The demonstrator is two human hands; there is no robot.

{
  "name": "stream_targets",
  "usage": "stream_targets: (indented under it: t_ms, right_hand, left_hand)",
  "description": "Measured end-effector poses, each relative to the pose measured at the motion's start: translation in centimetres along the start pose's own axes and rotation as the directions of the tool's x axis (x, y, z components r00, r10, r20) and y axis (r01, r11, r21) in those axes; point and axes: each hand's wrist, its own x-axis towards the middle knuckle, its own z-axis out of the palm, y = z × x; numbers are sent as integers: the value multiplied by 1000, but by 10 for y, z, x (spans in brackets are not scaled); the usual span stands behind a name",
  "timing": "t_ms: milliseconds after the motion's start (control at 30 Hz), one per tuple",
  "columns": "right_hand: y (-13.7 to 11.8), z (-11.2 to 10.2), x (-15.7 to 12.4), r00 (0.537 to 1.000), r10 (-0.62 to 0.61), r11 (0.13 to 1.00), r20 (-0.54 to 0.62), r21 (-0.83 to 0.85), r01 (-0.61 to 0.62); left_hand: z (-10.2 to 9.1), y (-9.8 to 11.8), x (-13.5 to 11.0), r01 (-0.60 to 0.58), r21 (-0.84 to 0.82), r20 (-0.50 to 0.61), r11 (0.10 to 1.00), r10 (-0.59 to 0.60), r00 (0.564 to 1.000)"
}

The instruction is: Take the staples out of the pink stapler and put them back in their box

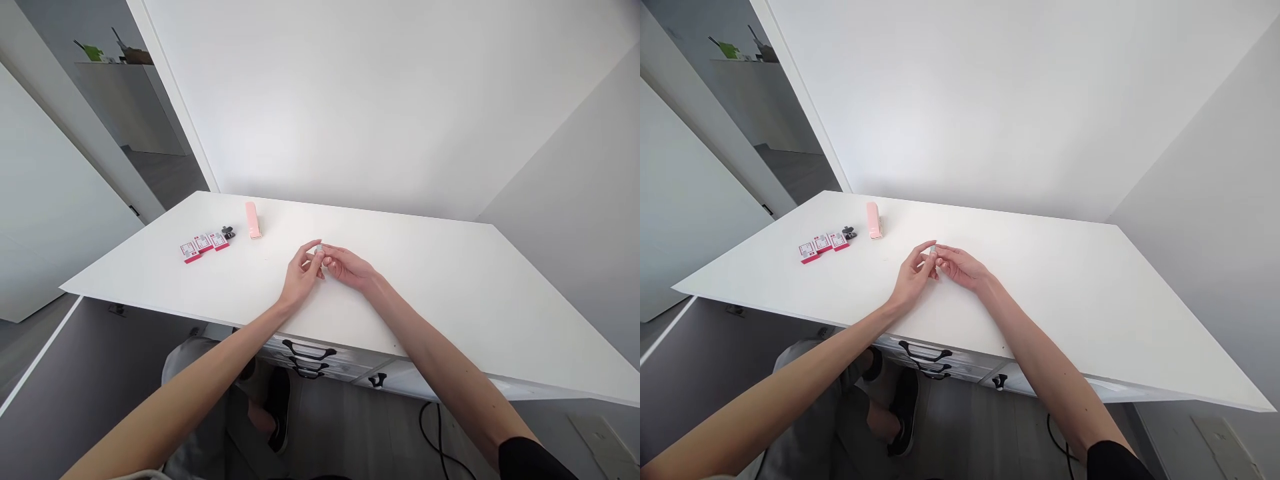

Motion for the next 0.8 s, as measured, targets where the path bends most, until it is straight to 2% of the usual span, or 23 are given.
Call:
stream_targets:
  t_ms: [300, 400, 467, 533, 600, 667, 700, 800]
  right_hand:
    - [6, 4, 1, 1000, 23, 996, -1, -82, -23]
    - [7, 6, 1, 998, 14, 996, -60, -83, -19]
    - [6, 8, -1, 995, -7, 997, -103, -78, -1]
    - [5, 10, -2, 990, -24, 997, -140, -82, 13]
    - [3, 12, -4, 986, -29, 996, -164, -88, 15]
    - [3, 13, -4, 984, -23, 996, -176, -90, 7]
    - [2, 13, -4, 984, -19, 996, -178, -90, 3]
    - [4, 13, -3, 984, -5, 994, -177, -109, -14]
  left_hand:
    - [-6, -1, -3, 42, -21, -38, 999, -43, 998]
    - [-12, 1, -2, 19, 79, -17, 997, -18, 1000]
    - [-23, 3, 0, -17, 189, 23, 982, 13, 1000]
    - [-45, 4, 4, -76, 320, 66, 944, 57, 996]
    - [-79, 5, 9, -162, 498, 102, 852, 127, 987]
    - [-122, 6, 15, -238, 694, 97, 680, 238, 966]
    - [-145, 6, 17, -240, 774, 80, 586, 286, 955]
    - [-208, 8, 22, -145, 929, 16, 340, 355, 935]
